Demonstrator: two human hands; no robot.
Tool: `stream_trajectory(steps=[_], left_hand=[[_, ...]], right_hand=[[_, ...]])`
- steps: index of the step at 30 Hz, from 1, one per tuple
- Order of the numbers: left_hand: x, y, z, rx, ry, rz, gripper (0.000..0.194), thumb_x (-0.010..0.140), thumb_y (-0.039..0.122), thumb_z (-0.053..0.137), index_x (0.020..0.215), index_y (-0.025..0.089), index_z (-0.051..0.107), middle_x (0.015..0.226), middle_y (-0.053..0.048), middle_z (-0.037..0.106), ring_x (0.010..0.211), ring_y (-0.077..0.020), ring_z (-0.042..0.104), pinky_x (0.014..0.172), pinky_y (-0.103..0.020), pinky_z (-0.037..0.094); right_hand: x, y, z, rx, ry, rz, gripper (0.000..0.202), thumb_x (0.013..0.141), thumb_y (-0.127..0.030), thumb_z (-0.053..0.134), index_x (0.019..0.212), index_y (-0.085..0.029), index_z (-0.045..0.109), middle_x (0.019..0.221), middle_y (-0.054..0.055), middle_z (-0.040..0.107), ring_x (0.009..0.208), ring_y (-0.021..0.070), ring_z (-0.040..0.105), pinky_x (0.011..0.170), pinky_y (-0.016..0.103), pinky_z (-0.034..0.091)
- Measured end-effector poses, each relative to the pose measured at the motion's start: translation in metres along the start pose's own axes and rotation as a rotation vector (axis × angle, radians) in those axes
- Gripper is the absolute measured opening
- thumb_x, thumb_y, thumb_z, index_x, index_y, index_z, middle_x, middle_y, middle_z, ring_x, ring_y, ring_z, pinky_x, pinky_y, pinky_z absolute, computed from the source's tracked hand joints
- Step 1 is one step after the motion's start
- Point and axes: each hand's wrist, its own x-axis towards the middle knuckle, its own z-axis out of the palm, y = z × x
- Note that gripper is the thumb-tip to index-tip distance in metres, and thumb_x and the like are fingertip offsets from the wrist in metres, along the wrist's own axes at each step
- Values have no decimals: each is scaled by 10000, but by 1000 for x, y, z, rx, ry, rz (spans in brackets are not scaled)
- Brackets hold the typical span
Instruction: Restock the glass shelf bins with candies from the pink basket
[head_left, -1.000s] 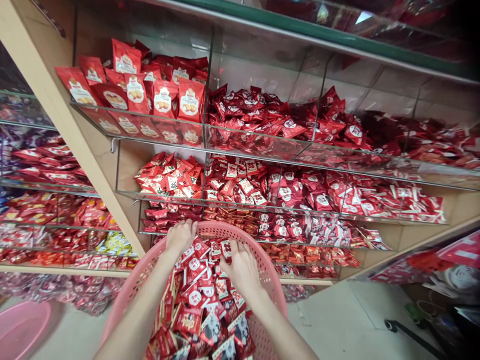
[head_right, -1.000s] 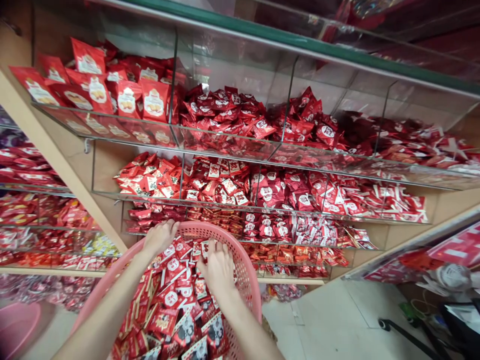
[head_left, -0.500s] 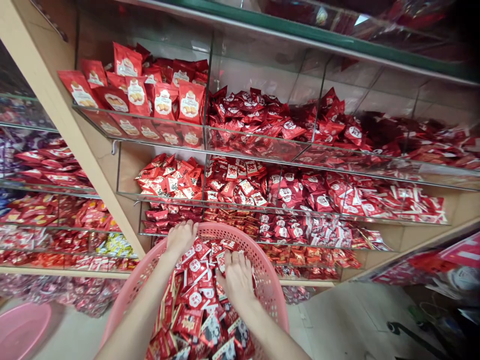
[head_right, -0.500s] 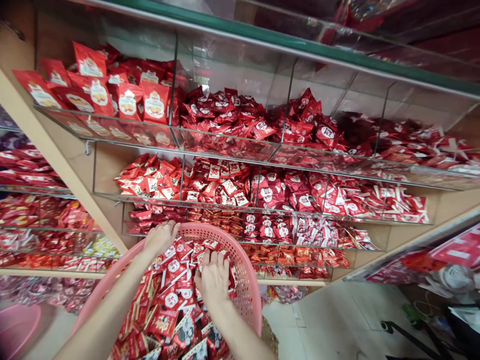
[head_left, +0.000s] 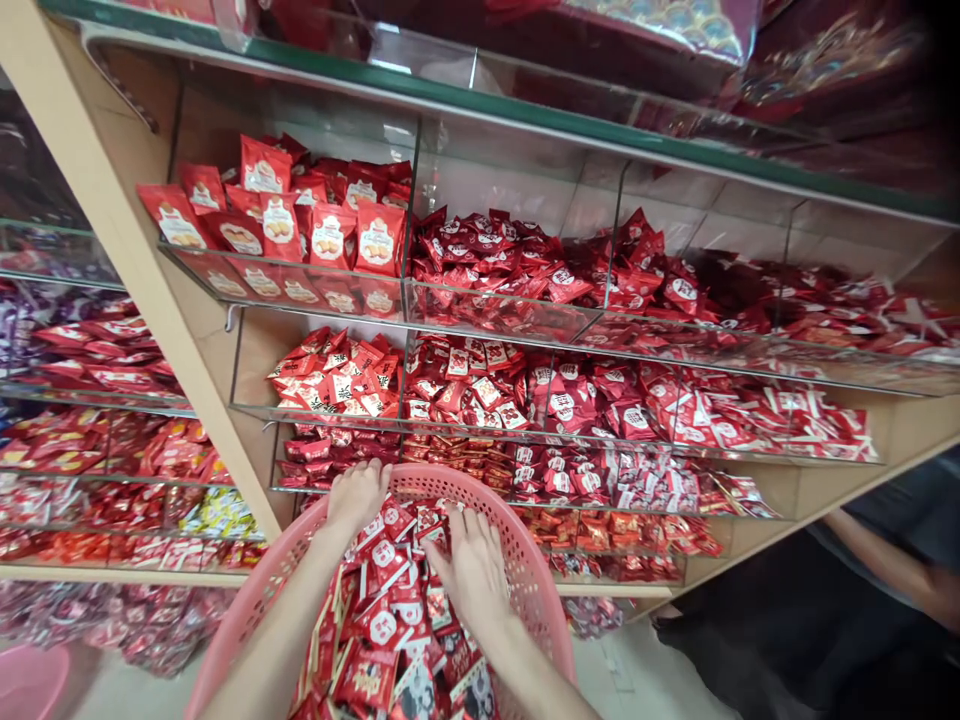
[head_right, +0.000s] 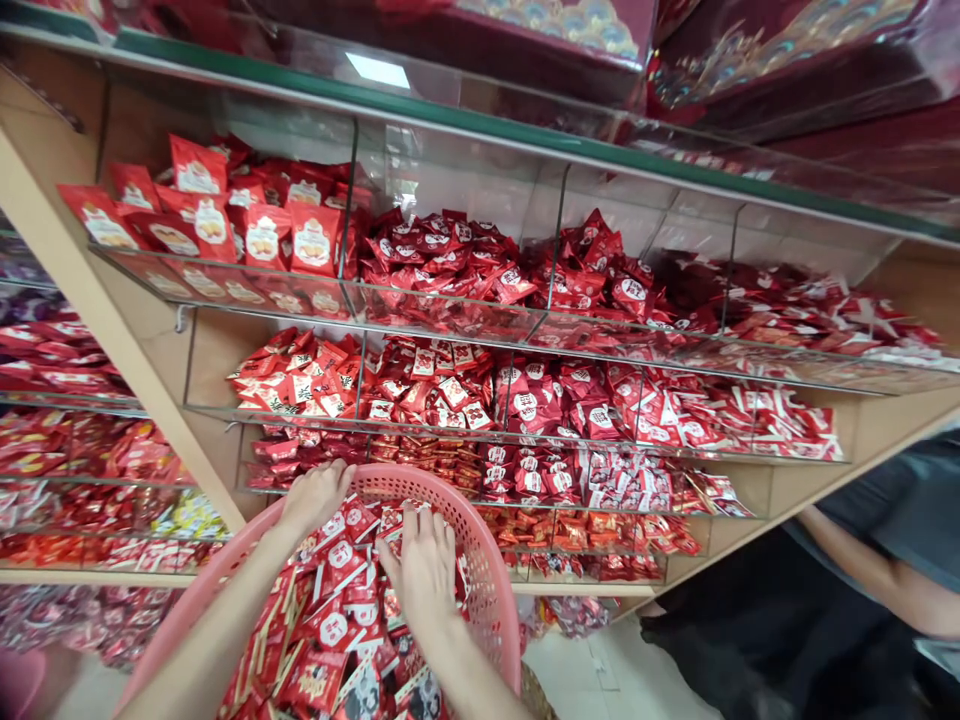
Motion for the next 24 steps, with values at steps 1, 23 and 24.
stream_trajectory(steps=[1, 23, 24], left_hand=[[0, 0, 0, 0, 2, 0, 457, 937, 389, 194, 1035, 139, 563, 1058, -128, 642, 1024, -251, 587, 855, -382, 413], [-4, 2, -5, -25, -17, -34, 443, 936, 376, 210, 1055, 137, 563, 1072, -142, 633, 1037, -244, 579, 858, -368, 405], [-4, 1, -5, -27, -17, -35, 443, 935, 378, 210, 1057, 137, 561, 1077, -142, 631, 1038, -245, 579, 858, -369, 406]], right_hand=[[5, 2, -7, 32, 57, -17, 444, 901, -395, 445, 1238, -116, 523, 1110, 152, 605, 1040, 293, 530, 904, 446, 412], [183, 77, -88, 225, -139, -209, 333, 685, -213, 716, 1007, -183, 635, 924, 44, 704, 879, 176, 644, 785, 268, 464], [185, 78, -88, 224, -155, -215, 342, 674, -207, 727, 1003, -178, 639, 912, 42, 705, 863, 170, 645, 771, 259, 465]])
